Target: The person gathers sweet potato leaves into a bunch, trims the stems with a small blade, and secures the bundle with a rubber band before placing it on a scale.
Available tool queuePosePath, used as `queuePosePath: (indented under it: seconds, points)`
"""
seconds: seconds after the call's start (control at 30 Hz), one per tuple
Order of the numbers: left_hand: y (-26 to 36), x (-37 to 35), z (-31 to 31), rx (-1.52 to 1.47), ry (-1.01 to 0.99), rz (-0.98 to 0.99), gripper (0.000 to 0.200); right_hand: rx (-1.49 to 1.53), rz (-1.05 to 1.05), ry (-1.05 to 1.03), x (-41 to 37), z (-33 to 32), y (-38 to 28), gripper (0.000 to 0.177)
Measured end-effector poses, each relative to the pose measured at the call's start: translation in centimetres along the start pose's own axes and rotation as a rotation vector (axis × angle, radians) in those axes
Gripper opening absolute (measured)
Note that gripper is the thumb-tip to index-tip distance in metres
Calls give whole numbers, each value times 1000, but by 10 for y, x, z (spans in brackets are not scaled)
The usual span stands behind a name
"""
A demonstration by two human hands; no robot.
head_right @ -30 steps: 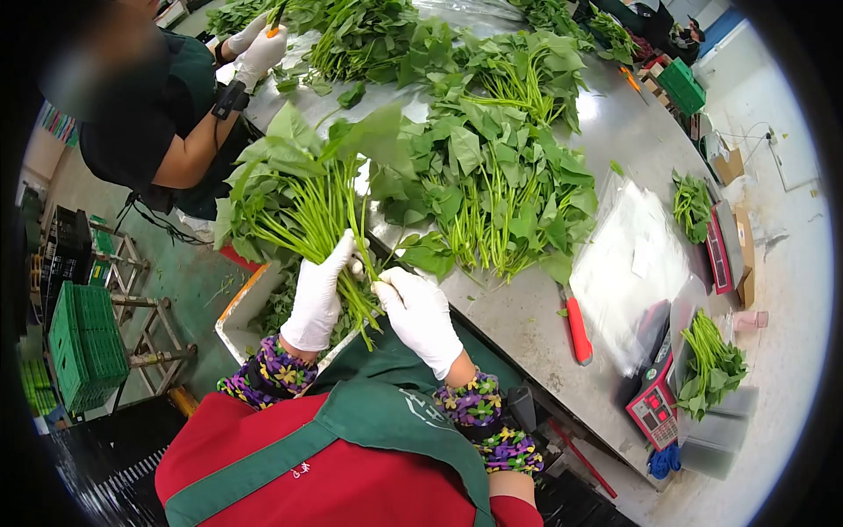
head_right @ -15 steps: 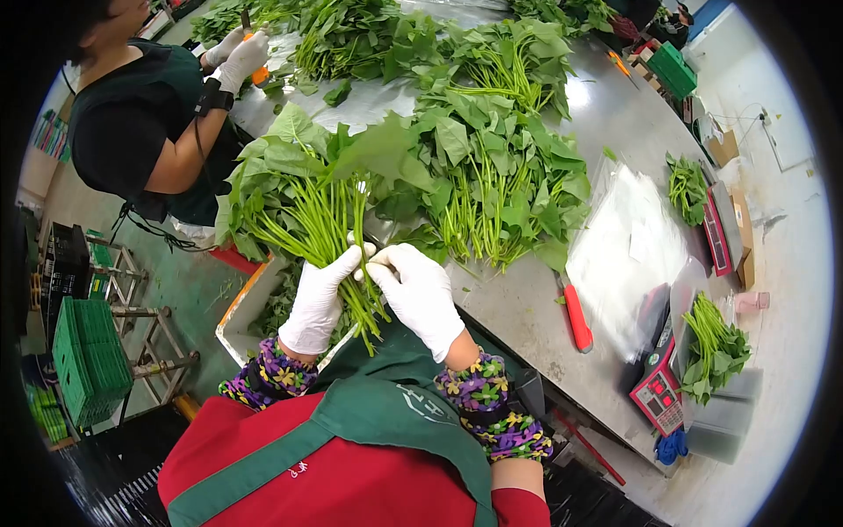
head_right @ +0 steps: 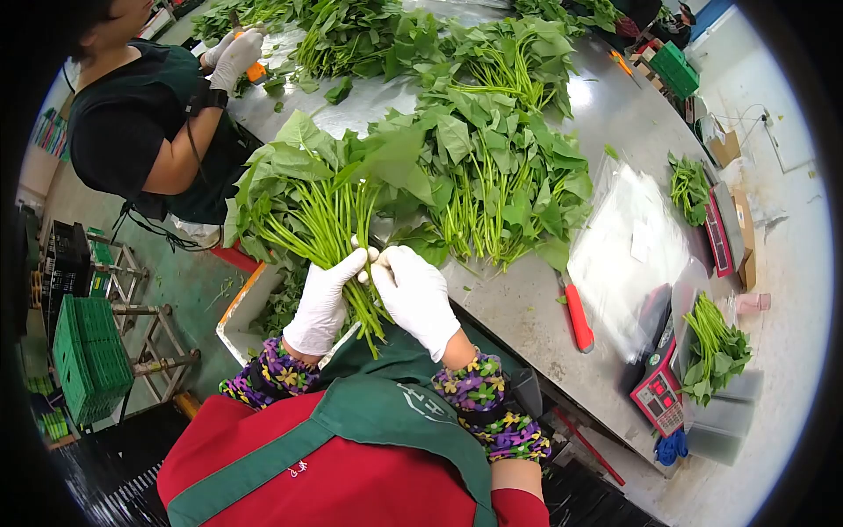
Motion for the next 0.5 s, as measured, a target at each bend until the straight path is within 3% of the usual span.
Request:
queuePosePath:
  seconds: [0.13, 0.3, 0.43, 0.5]
  points:
    - [6, -5, 4, -55, -22, -12, 17, 274, 214, -216, -1, -2, 11, 23]
    - [7, 3, 1, -55, 64, 46, 18, 86, 237, -100, -10, -16, -4, 21]
    - [1, 3, 1, -43, 95, 94, 18, -89, 11, -33, -16, -8, -15, 20]
    - [-3, 1, 2, 39, 82, 117, 17, -424, -124, 69, -18, -6, -18, 19]
Point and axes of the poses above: each hand's wrist, its own x-axis towards the middle knuckle, its own z-axis out of the palm, y = z × x, the point moved 2 cm from there along x, towards the middle knuckle, and after that the axes turned 2 degrees about -y, right-handed, at the moved point
